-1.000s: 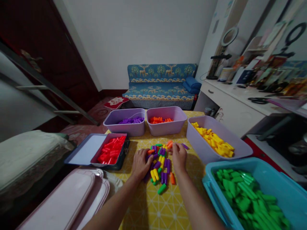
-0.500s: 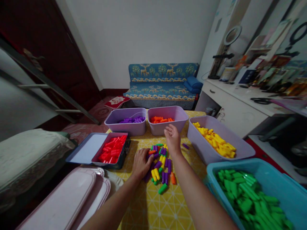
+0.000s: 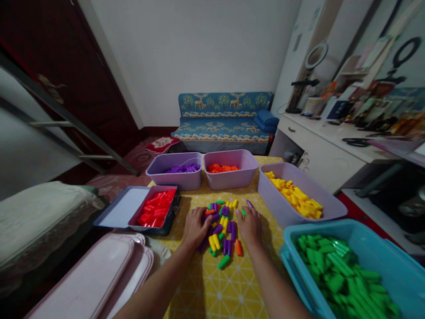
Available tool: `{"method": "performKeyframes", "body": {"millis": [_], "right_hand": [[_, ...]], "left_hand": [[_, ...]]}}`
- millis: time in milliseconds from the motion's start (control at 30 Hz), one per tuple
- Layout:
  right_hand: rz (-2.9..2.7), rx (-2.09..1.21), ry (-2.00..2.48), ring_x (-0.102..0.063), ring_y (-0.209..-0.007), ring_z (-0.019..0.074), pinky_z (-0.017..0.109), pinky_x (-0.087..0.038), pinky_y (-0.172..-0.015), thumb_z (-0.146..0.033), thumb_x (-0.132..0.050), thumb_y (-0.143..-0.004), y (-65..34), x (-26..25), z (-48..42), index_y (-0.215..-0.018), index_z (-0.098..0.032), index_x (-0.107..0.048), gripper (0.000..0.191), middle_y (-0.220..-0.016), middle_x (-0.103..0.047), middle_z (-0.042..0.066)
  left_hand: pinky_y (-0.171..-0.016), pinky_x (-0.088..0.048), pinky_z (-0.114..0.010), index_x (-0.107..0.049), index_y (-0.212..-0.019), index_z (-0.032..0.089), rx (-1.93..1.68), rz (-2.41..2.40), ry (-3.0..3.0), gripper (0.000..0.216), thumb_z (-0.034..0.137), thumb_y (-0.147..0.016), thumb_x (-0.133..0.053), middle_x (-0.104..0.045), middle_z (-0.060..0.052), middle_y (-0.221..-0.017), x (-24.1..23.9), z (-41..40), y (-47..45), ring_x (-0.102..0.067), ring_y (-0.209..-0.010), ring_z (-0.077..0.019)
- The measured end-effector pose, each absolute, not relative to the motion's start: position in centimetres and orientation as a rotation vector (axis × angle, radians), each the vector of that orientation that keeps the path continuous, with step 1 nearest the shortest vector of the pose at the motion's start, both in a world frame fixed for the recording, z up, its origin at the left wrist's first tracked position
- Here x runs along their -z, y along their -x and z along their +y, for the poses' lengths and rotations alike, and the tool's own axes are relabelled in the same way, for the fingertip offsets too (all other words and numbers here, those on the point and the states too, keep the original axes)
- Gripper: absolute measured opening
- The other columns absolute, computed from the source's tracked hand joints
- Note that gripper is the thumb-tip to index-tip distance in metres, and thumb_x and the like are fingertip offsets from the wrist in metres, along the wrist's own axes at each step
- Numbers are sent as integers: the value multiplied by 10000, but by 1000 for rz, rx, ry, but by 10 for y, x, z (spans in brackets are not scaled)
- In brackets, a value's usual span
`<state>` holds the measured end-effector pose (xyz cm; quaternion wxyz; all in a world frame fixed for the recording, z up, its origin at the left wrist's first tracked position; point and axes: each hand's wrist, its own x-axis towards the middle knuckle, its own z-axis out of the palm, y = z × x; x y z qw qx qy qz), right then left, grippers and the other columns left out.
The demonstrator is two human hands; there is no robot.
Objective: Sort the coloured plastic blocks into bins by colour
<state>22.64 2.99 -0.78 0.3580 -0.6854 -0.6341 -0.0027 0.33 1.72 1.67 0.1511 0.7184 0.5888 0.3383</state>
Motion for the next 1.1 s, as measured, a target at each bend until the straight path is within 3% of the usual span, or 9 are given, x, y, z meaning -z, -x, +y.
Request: {"method": "performKeyframes", "body": {"millis": [133, 333, 500, 700, 800, 867, 1000, 1100], "right_hand": [[-1508, 0, 1717, -611, -897, 236, 376, -474, -851, -402, -367, -947, -230, 1, 27, -928, -177, -687, 392, -923, -685, 112], [-1526, 116, 1902, -498, -1216, 317, 473, -377, -1036, -394, -575, -827, -236, 2, 51, -1096, -152, -682, 377, -1286, -588, 182], [-1580, -241, 1698, -619, -1055, 240, 402, -443, -999, -368, -535, -830, -220, 4, 53, -995, -163, -691, 305, -1083, -694, 130], [-1446, -477, 1443, -650, -1028, 188, 341, -501, -945, -399, -495, -884, -193, -2, 13, -1011, -230, -673, 277, -1073, -706, 62], [-1372, -536, 1457, -684, -936, 187, 323, -543, -846, -400, -466, -906, -201, 1, 2, -1055, -229, -657, 296, -1036, -721, 66], [-1374, -449, 1489, -689, -909, 201, 343, -549, -833, -372, -433, -915, -214, 6, 3, -1050, -204, -661, 314, -1003, -728, 85], [-1556, -63, 1627, -627, -1090, 232, 411, -472, -995, -195, -368, -881, -241, 19, 10, -1021, -141, -696, 361, -1111, -705, 149], [-1762, 111, 1852, -504, -1281, 250, 444, -383, -1068, -126, -359, -882, -245, 21, 10, -1197, -140, -650, 430, -1308, -628, 136]], "left_hand": [[-982, -401, -406, -601, -1140, 234, -982, 1692, -2058, 316, 436, -911, -518, -634, -64, -1082, -16, 17, -3, -541, -1087, -249], [-969, -406, -398, -600, -1136, 226, -984, 1689, -2054, 314, 430, -911, -521, -635, -67, -1079, -17, 17, -3, -542, -1069, -246], [-959, -407, -392, -607, -1121, 223, -981, 1700, -2047, 296, 414, -907, -532, -636, -59, -1063, -20, 16, -4, -543, -1047, -238], [-961, -403, -381, -603, -1118, 220, -989, 1697, -2036, 290, 409, -908, -536, -638, -54, -1071, -20, 15, -4, -539, -1055, -235], [-970, -400, -378, -601, -1125, 223, -993, 1692, -2036, 297, 416, -910, -532, -637, -53, -1072, -20, 15, -4, -541, -1060, -233], [-975, -397, -380, -604, -1125, 225, -993, 1692, -2036, 295, 415, -912, -527, -638, -53, -1070, -20, 15, -3, -543, -1064, -233], [-967, -402, -382, -617, -1106, 224, -988, 1693, -2039, 281, 402, -904, -537, -643, -55, -1056, -21, 15, -3, -549, -1059, -234], [-950, -412, -381, -626, -1089, 223, -995, 1689, -2043, 270, 392, -891, -554, -648, -56, -1048, -21, 16, -3, -555, -1040, -234]]}}
